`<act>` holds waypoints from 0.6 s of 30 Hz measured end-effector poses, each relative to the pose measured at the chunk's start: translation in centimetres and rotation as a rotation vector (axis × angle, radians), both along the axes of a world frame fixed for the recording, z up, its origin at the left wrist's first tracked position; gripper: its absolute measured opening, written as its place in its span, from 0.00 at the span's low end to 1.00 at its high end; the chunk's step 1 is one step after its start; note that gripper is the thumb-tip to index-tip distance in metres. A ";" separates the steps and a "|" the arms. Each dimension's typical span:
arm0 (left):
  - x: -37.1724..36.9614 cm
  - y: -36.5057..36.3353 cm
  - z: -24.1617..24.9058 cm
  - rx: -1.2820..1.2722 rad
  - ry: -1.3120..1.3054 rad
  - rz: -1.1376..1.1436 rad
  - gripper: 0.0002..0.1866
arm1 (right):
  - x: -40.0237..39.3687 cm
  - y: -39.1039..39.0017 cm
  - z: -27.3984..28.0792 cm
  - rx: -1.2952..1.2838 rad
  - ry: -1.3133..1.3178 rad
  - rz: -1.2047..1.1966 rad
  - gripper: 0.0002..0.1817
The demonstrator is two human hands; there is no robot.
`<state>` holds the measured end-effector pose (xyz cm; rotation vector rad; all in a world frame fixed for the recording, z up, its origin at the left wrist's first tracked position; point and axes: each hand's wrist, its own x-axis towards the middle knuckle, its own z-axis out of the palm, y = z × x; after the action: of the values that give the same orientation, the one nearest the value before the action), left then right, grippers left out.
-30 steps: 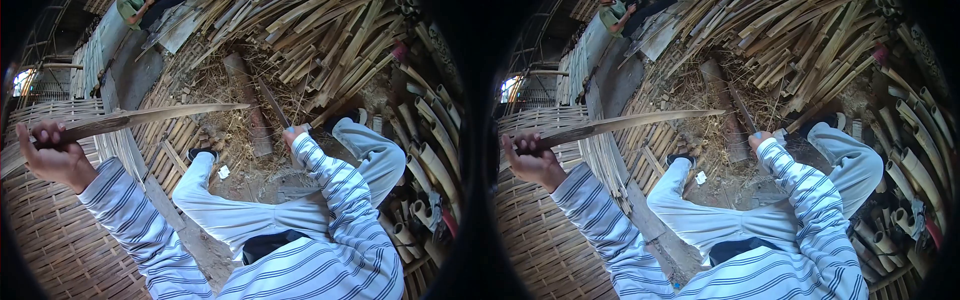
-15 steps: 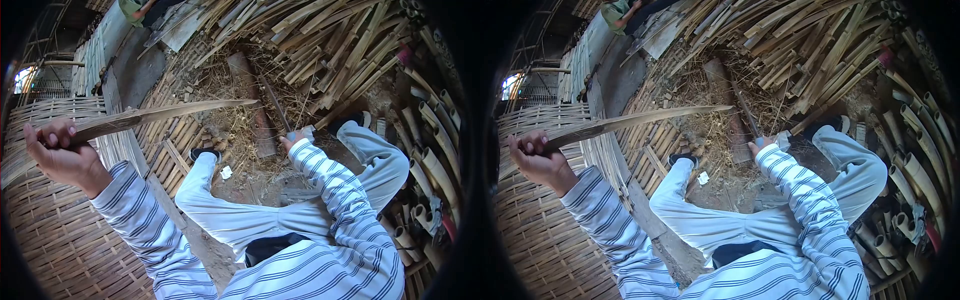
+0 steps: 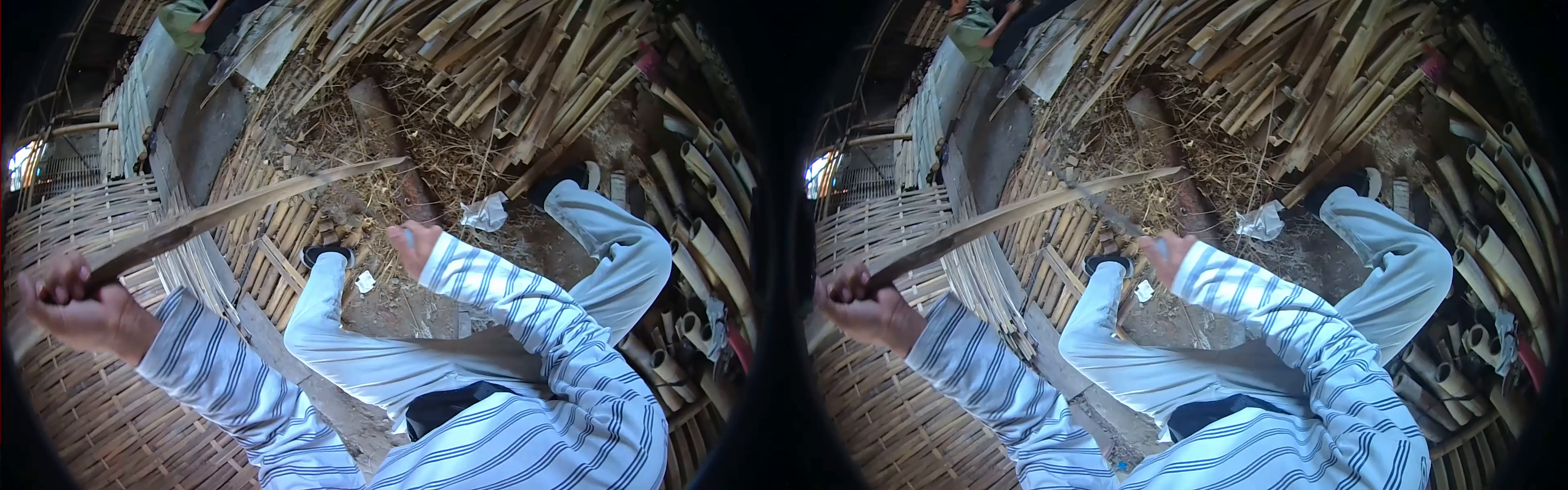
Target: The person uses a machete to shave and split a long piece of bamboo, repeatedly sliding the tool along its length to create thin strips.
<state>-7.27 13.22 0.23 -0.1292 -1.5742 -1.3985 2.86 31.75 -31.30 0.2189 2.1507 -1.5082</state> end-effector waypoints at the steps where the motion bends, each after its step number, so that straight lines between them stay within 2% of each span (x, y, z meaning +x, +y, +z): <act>1: 0.3 0.1 0.0 -0.008 -0.003 -0.021 0.21 | -0.6 -0.2 1.5 0.000 0.043 0.031 0.28; 3: 0.7 0.4 0.1 -0.015 0.014 -0.053 0.21 | -1.8 -0.6 3.4 -0.004 0.132 0.097 0.27; 4: 0.7 0.4 -0.1 -0.019 0.011 -0.054 0.21 | -2.1 -0.7 2.2 0.033 0.148 0.038 0.27; 6: 0.8 0.4 0.1 -0.041 0.003 -0.057 0.22 | -2.2 -2.2 -3.1 0.094 0.177 -0.084 0.27; 7: 0.8 0.7 -0.1 -0.042 -0.012 0.035 0.23 | -3.3 -2.2 -8.8 0.227 0.166 0.034 0.27; 8: 1.2 0.3 0.1 -0.028 -0.001 0.036 0.23 | -4.1 -1.4 -13.3 0.361 0.158 0.155 0.27; 10: 1.2 -0.4 0.3 -0.007 0.023 -0.005 0.23 | -3.6 0.3 -13.8 0.348 -0.342 0.084 0.30; 11: 0.6 0.3 0.2 0.034 0.033 0.044 0.23 | -2.5 0.1 -14.0 0.288 -0.081 0.047 0.32; 14: 0.6 -2.2 0.3 0.030 -0.047 -0.138 0.22 | -2.8 -1.2 -5.4 0.127 0.155 0.171 0.34; 15: 1.0 -3.0 0.9 0.062 -0.091 -0.206 0.22 | -3.4 -1.3 -4.7 0.107 0.118 0.143 0.34; 17: 1.6 -3.5 0.1 0.035 -0.062 -0.116 0.23 | -3.0 -2.0 -3.7 0.059 0.024 0.103 0.35; 18: 2.0 -3.1 0.0 0.022 -0.036 -0.070 0.23 | -3.1 -2.7 -6.2 0.128 -0.014 0.002 0.35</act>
<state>-5.30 10.09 0.25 -0.1477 -1.5967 -1.4793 -0.26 29.09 -37.49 0.2701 2.2375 -1.3653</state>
